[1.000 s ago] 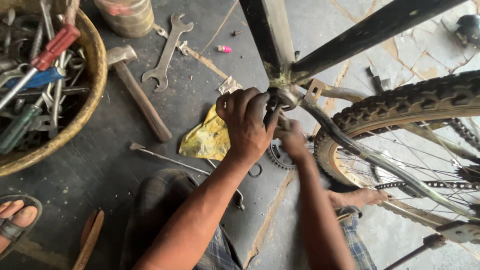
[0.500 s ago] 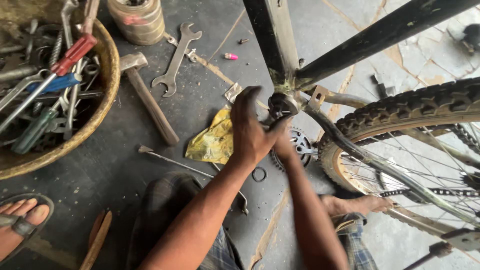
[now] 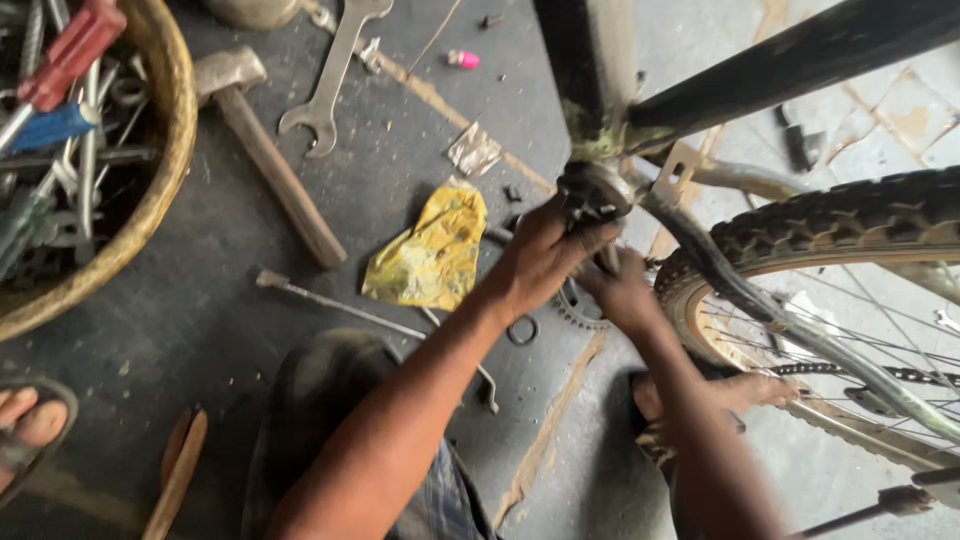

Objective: The person sits on the floor beside an upside-down bicycle and works on the crank and bottom bracket area. They hold a socket-like tool against the bottom bracket, turn it by hand, reposition the crank and chain, pick pliers and other tools from a basket, and continue turning the fitting on the frame.

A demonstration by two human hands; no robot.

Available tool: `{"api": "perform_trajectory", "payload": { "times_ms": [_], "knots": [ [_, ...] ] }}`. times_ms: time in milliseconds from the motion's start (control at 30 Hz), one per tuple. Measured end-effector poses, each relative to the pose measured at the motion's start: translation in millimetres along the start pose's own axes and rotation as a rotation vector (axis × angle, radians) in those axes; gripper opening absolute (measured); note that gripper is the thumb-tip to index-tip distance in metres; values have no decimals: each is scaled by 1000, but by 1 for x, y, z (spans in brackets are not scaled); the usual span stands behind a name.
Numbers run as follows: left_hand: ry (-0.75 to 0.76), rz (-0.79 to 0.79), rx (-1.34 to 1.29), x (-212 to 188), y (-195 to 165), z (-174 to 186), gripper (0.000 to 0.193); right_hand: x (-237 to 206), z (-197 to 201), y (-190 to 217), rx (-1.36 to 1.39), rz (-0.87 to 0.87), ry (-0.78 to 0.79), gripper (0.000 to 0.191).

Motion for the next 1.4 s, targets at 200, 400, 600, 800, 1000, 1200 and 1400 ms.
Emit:
{"api": "perform_trajectory", "payload": {
  "times_ms": [200,400,600,800,1000,1200,1400],
  "knots": [
    [2,-8,526,-1,-11,39,31,85,-94,28,50,556,-180,55],
    [-36,-40,5,12,0,0,36,17,1,-21,244,119,39,44],
    [-93,46,5,6,7,-10,38,-6,11,12,-126,12,-81,30],
    [-172,15,756,5,-16,29,37,91,-80,56,-223,518,-307,32],
    [-117,-16,234,7,-11,4,34,35,-11,10,103,317,-19,36],
    [-143,71,76,3,-1,-14,34,-1,9,-3,195,-18,-5,34],
    [-173,72,740,1,-18,27,39,91,-74,58,-144,520,-323,40]
  ]
}}
Point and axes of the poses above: each hand's wrist, its own x-axis towards the middle knuckle, its own z-axis out of the back of the hand, y = z × x, the point moved 4 cm from there along x, towards the middle knuckle, and after that the axes turned 14 degrees about y, right-handed, at the moved point
